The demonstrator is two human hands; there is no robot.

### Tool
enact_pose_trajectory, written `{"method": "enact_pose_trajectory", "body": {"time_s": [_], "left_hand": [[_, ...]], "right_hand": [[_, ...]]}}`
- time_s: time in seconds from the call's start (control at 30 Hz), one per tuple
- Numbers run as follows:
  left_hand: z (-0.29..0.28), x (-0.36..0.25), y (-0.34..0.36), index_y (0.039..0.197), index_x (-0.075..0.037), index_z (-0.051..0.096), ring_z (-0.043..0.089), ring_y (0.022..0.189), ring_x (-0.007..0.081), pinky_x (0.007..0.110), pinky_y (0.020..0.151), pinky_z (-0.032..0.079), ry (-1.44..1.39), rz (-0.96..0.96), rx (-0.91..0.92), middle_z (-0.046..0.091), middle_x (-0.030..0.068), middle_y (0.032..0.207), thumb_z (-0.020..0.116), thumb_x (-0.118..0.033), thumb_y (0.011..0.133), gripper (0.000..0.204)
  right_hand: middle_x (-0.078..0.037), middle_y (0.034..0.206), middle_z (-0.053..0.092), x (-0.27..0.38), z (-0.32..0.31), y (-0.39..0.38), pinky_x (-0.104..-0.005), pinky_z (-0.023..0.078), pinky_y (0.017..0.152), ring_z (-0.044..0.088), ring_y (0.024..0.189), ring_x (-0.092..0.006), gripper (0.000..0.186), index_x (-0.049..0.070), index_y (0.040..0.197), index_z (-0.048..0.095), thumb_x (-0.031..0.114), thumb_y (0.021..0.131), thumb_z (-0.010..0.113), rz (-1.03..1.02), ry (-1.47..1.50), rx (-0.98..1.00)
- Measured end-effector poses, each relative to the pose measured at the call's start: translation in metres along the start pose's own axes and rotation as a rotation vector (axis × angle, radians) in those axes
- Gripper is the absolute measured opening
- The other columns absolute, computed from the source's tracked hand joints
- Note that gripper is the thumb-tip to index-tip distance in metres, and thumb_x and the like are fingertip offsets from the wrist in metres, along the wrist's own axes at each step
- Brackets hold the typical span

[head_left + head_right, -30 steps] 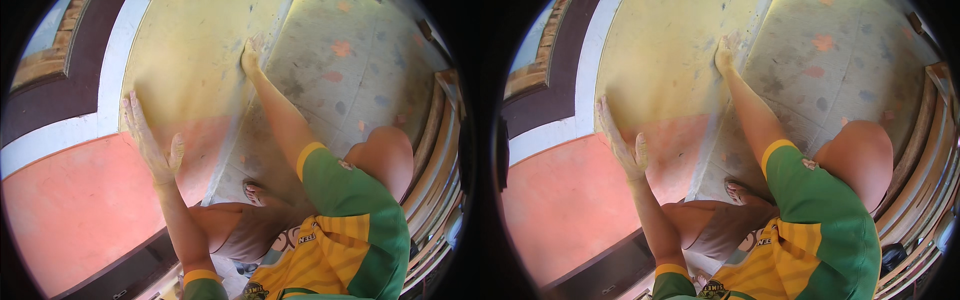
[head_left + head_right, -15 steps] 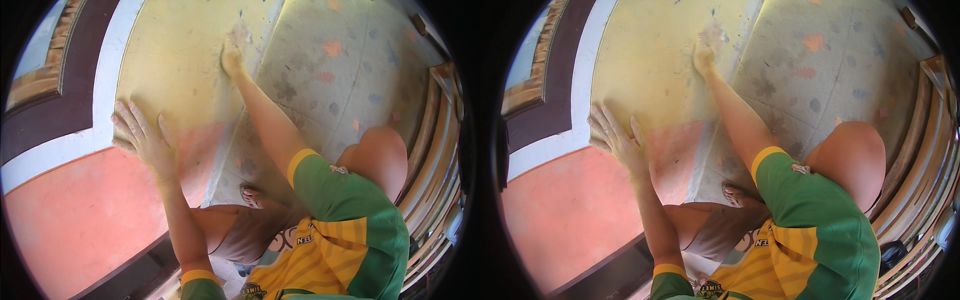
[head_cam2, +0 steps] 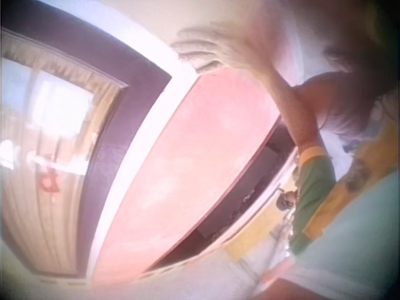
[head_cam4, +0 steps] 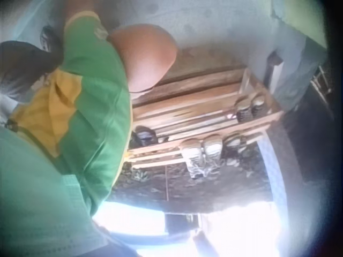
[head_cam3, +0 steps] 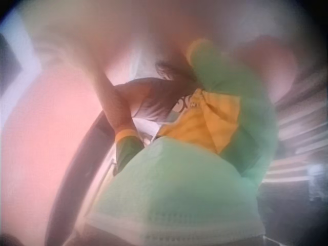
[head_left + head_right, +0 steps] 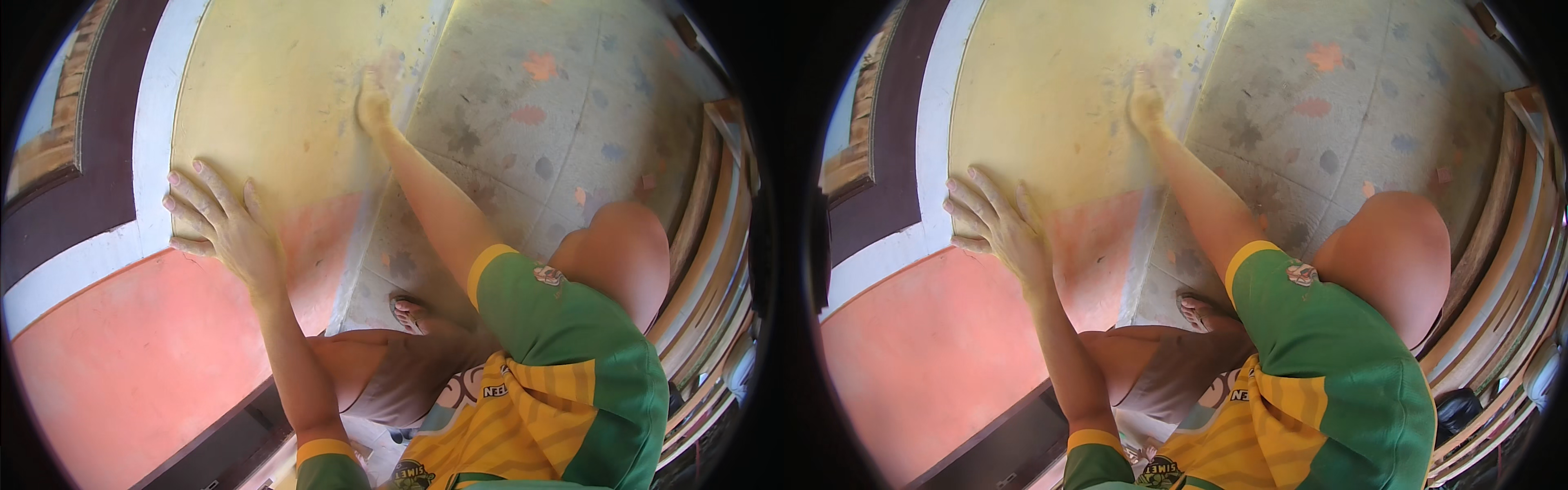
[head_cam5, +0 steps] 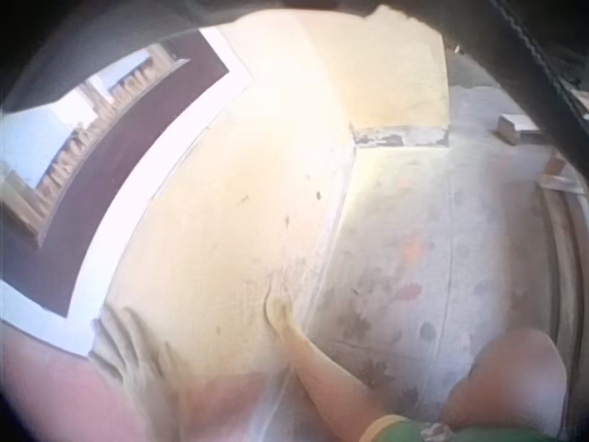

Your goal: The person smooths a freshly plastered wall using a small handheld tool, working in circular and linear motions across the surface. They move along the wall, occasionally stepping back to reposition, and continue smoothing different sections.

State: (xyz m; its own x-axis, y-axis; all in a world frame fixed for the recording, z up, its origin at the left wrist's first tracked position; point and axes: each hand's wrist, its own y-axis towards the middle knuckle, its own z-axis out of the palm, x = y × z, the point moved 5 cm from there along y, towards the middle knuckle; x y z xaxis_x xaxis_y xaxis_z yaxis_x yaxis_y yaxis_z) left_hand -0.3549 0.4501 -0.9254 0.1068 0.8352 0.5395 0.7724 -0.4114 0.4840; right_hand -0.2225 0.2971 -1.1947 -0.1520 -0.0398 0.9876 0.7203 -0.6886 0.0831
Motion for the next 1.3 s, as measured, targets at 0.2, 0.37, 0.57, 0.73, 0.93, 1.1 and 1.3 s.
{"method": "enact_pose_trajectory", "body": {"time_s": [0.2,0.37,0.57,0.73,0.93,1.1,1.3], "left_hand": [[0.005,0.005,-0.008,0.17,-0.014,0.022,0.011,0.162,0.0436,0.078,0.119,0.004,-0.002,-0.015,-0.05,0.012,0.0153,0.178,0.052,-0.037,0.11,0.071],[0.0,0.006,-0.01,0.169,-0.01,0.021,0.011,0.162,0.0435,0.076,0.12,0.004,-0.065,-0.026,0.016,0.012,0.0152,0.178,0.049,-0.033,0.111,0.069],[-0.003,-0.003,-0.004,0.169,-0.008,0.02,0.01,0.162,0.043,0.072,0.122,-0.001,-0.209,0.038,0.034,0.013,0.0167,0.177,0.035,-0.042,0.114,0.066],[-0.005,-0.005,-0.003,0.169,-0.005,0.017,0.006,0.163,0.0433,0.07,0.123,-0.005,-0.297,-0.003,0.004,0.012,0.017,0.177,0.035,-0.039,0.115,0.066],[-0.012,0.006,-0.011,0.168,-0.002,0.017,0.006,0.162,0.0458,0.066,0.125,-0.002,-0.366,-0.006,0.022,0.012,0.0197,0.176,0.036,-0.035,0.114,0.066],[-0.02,0.002,-0.013,0.167,0.001,0.017,0.009,0.161,0.0465,0.064,0.126,0.003,-0.431,0.105,0.019,0.013,0.0232,0.175,0.039,-0.032,0.114,0.067],[-0.014,0.003,-0.011,0.167,0.001,0.016,0.007,0.162,0.046,0.064,0.126,0.002,-0.425,0.08,0.005,0.012,0.0225,0.176,0.038,-0.031,0.114,0.066]], "right_hand": [[-0.026,0.175,0.005,0.039,0.035,-0.178,-0.0535,-0.006,0.13,-0.003,0.163,-0.0409,0.073,-0.007,0.166,0.013,0.028,0.11,0.047,0.025,0.005,0.116],[-0.024,0.176,0.01,0.103,0.037,-0.092,-0.0595,0.0,0.129,0.0,0.162,-0.0472,0.074,-0.004,0.166,0.017,0.026,0.108,0.051,-0.229,-0.065,0.085],[-0.021,0.177,0.006,-0.021,-0.021,0.006,-0.0546,-0.001,0.13,-0.002,0.163,-0.0423,0.069,0.004,0.169,0.016,0.031,0.112,0.043,0.129,0.084,-0.134],[-0.026,0.176,0.001,0.025,0.035,-0.132,-0.055,-0.007,0.128,-0.007,0.162,-0.043,0.081,-0.003,0.168,0.01,0.016,0.103,0.055,-0.062,0.059,0.006],[-0.025,0.176,0.002,0.107,0.028,-0.082,-0.0593,-0.003,0.128,-0.005,0.16,-0.05,0.077,0.0,0.168,0.009,0.032,0.11,0.046,-0.203,-0.06,0.07],[-0.026,0.176,0.002,-0.018,-0.018,-0.027,-0.0558,-0.007,0.128,-0.004,0.162,-0.0443,0.076,-0.001,0.168,0.008,0.039,0.113,0.039,0.34,0.16,0.031],[-0.033,0.173,-0.003,0.062,0.04,-0.201,-0.0581,-0.012,0.127,-0.011,0.16,-0.0498,0.086,-0.009,0.166,0.004,0.034,0.108,0.05,-0.067,0.081,0.173]]}}
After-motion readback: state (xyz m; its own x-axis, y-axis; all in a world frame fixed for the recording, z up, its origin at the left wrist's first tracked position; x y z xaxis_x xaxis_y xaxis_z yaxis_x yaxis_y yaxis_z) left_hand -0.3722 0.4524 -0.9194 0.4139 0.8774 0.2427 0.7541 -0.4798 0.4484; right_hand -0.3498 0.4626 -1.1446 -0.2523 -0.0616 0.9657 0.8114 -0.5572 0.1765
